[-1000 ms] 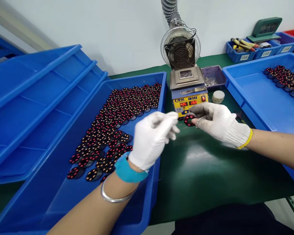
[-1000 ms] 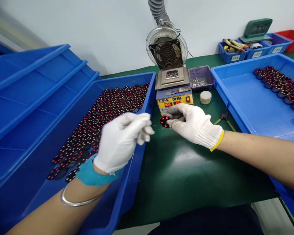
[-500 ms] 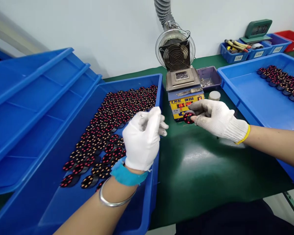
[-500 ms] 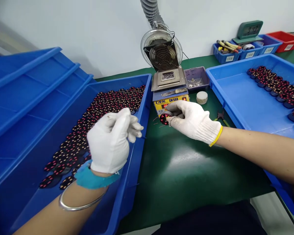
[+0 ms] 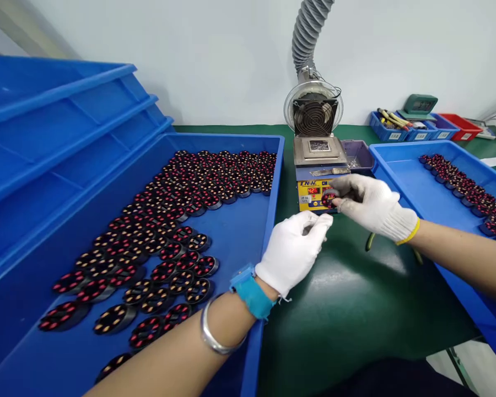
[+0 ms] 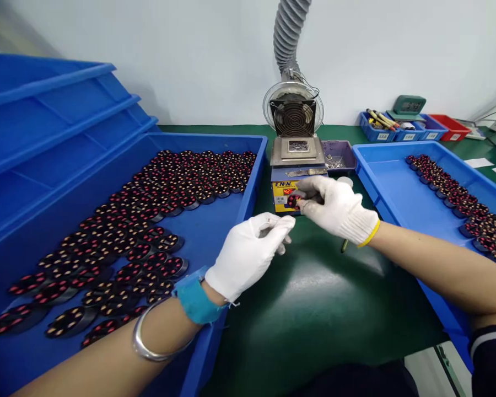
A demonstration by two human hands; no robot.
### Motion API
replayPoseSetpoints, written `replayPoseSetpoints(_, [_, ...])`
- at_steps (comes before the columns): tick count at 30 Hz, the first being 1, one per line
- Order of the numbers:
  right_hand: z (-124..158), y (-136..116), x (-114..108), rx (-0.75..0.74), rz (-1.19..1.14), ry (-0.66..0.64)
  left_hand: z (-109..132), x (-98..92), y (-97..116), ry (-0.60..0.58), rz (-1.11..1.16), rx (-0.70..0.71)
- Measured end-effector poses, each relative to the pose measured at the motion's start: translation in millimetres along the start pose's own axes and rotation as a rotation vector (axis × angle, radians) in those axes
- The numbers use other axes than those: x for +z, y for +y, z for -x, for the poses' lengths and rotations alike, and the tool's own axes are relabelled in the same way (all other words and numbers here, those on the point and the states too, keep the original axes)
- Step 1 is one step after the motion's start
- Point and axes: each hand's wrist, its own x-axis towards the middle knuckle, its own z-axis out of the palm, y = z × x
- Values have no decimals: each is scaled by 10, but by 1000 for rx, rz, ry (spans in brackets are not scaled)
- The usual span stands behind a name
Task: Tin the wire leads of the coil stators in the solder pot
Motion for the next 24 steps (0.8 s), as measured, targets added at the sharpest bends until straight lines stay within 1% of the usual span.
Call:
replayPoseSetpoints(3, [-452,-26,-208,-112,354,106,-5,-4,14,-102,-154,53])
replayPoseSetpoints(5, [-831,-29,-334,-124,590,163,-14,-3,20,-180,-281,79])
replayPoseSetpoints(7, [-1182,-17,-405,-108,778,154,-21,-1,17,-256,-401,97])
replayPoseSetpoints(10, [-1542,18,-389,-86,939,53,-23,9,-4,-317,-518,117])
replayPoseSetpoints(13, [-1687,47,-290,-64,1000,-18,-22,19,-24,-337,-554,121])
replayPoseSetpoints(17, [-1712,45,-177,-40,1048,-75,-21,21,-38,-368,-579,123])
replayPoseSetpoints(21, [-1717,23,-139,-37,1076,-101,-15,25,-65,-375,-573,155])
replayPoseSetpoints(24, [-1733,2,-157,-70,1059,-86,-19,32,-88,-358,-531,175])
